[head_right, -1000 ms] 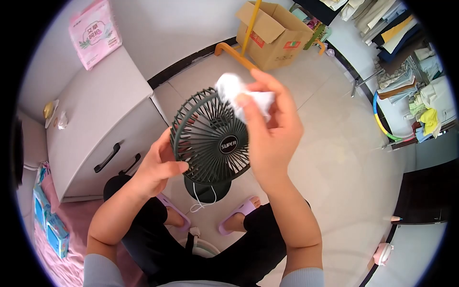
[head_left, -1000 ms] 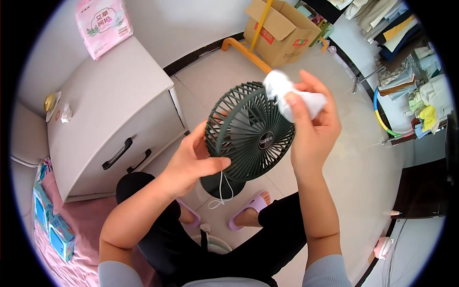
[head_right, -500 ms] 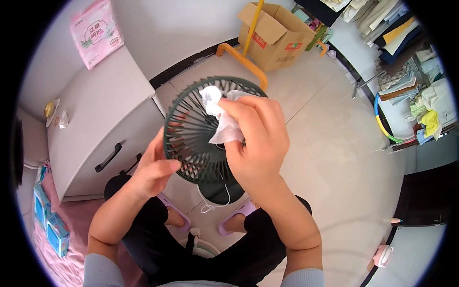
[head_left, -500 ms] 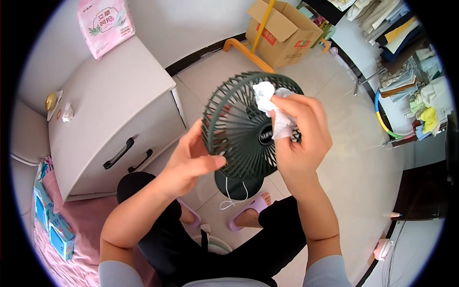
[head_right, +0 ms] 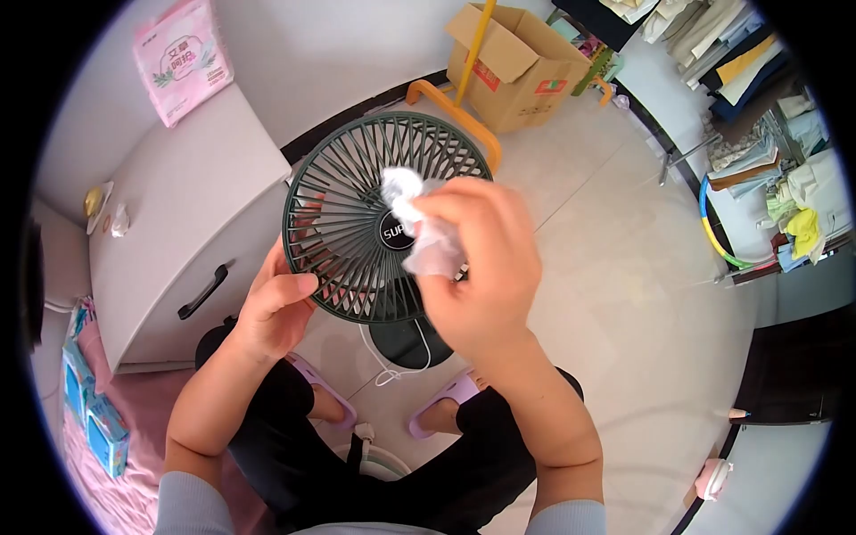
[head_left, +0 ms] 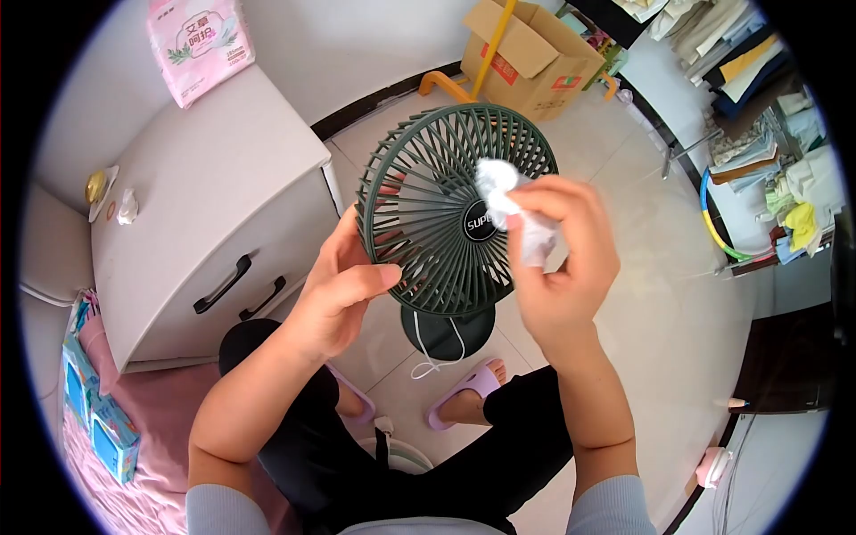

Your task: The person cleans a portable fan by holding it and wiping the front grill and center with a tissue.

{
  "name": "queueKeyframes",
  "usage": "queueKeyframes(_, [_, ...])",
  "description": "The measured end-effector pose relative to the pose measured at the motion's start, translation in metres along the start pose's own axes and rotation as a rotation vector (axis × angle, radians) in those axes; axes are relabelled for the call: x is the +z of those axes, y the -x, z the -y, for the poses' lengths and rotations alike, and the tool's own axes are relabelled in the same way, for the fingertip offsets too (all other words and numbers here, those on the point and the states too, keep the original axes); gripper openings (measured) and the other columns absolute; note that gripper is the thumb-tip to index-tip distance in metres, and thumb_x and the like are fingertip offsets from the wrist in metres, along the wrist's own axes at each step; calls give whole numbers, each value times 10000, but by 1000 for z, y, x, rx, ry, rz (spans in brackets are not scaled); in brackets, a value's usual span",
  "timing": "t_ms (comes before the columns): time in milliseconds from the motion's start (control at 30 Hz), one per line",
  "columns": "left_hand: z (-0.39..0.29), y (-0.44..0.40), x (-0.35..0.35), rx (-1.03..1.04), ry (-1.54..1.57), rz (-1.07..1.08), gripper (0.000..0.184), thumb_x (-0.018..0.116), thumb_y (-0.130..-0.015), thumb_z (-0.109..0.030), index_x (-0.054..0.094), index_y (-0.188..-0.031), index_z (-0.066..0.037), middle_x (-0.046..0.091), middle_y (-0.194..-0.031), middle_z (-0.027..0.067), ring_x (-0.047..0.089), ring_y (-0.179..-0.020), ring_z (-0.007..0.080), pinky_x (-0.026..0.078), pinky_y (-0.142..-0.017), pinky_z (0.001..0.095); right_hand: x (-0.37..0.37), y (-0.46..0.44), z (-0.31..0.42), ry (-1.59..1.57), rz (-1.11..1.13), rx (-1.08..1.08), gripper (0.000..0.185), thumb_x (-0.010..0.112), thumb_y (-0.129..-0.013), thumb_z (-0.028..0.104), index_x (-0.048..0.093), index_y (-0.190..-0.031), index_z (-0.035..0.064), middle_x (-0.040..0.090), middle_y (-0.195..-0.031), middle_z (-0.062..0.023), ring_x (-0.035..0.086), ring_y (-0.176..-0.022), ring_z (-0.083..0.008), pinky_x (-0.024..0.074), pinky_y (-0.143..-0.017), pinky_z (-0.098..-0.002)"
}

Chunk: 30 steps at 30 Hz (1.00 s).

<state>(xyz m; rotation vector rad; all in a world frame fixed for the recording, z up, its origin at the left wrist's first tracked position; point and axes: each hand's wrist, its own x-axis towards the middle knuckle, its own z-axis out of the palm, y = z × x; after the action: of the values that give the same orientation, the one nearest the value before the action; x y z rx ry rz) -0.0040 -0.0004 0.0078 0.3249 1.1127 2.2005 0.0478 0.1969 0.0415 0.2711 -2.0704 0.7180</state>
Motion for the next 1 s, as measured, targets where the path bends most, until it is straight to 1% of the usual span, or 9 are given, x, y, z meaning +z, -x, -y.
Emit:
queueKeyframes(67, [0, 0, 0, 26, 1, -8, 767, 605, -715, -46, 343, -1436, -24, 513, -1329, 84, 487, -1245, 203, 358, -1061, 338, 6, 5, 3, -15, 59, -34, 400, 622, -585, -94, 653, -958, 46, 614, -924, -91, 584, -791, -270, 490, -650, -334])
queueKeyframes(233, [4, 3, 2, 38, -59, 58, 759, 642, -721, 20, 355, -1422, -24, 506, -1329, 78, 468, -1262, 192, 331, -1092, 353, 9, 6, 8, 17, 49, -61, 427, 628, -568, -101, 655, -968, 44, 616, -924, -88, 579, -777, -268, 486, -642, -343])
queueKeyframes(433, [16, 3, 2, 14, -182, 132, 738, 663, -758, 58, 350, -1423, -14, 509, -1315, 50, 495, -1222, 146, 417, -1027, 326, 4, 2, 15, 40, 47, -126, 415, 610, -597, -109, 658, -981, 41, 623, -942, -100, 591, -805, -275, 494, -658, -334])
queueKeyframes(500, [19, 3, 4, -24, -164, 112, 757, 668, -761, 54, 337, -1437, -17, 505, -1326, 51, 495, -1228, 152, 422, -1021, 322, -1, 1, 11, -102, 110, 16, 252, 640, -769, -129, 659, -985, -1, 615, -965, -105, 599, -835, -174, 489, -731, -255])
queueKeyframes(533, [19, 2, 6, -5, -153, 110, 769, 664, -759, 52, 324, -1446, -11, 499, -1343, 59, 485, -1245, 160, 400, -1045, 327, 1, 3, 11, -260, 47, 155, 220, 629, -842, -93, 629, -1050, -20, 600, -1033, -94, 588, -897, -148, 471, -784, -245])
queueKeyframes(567, [17, 2, 6, -6, -153, 111, 769, 664, -759, 52, 324, -1446, -11, 499, -1343, 59, 485, -1245, 160, 400, -1045, 327, -1, 4, 5, -289, 6, 137, 262, 633, -864, -69, 606, -1123, -41, 583, -1065, -84, 579, -922, -142, 461, -807, -241])
queueKeyframes(633, [10, 0, 6, 1, -107, 73, 777, 668, -753, 33, 320, -1447, -5, 501, -1350, 72, 482, -1249, 169, 373, -1069, 344, -4, -6, 9, -188, -90, 108, 363, 595, -735, -95, 663, -1074, 18, 623, -954, -109, 615, -813, -203, 498, -709, -275])
queueKeyframes(833, [5, -1, 4, 83, -50, -7, 708, 667, -744, -18, 381, -1391, -17, 535, -1287, 85, 506, -1216, 187, 354, -1076, 353, -3, 1, 9, -142, 123, 117, 350, 606, -718, -106, 698, -1019, 49, 621, -933, -94, 624, -772, -206, 506, -674, -279])
queueKeyframes(1000, [9, 1, 6, 146, -98, 38, 749, 665, -749, 45, 347, -1422, -36, 497, -1329, 73, 467, -1263, 180, 381, -1061, 366, 6, 5, 10, -172, 91, 214, 323, 609, -694, -120, 664, -967, 45, 626, -917, -87, 625, -759, -234, 509, -649, -301])
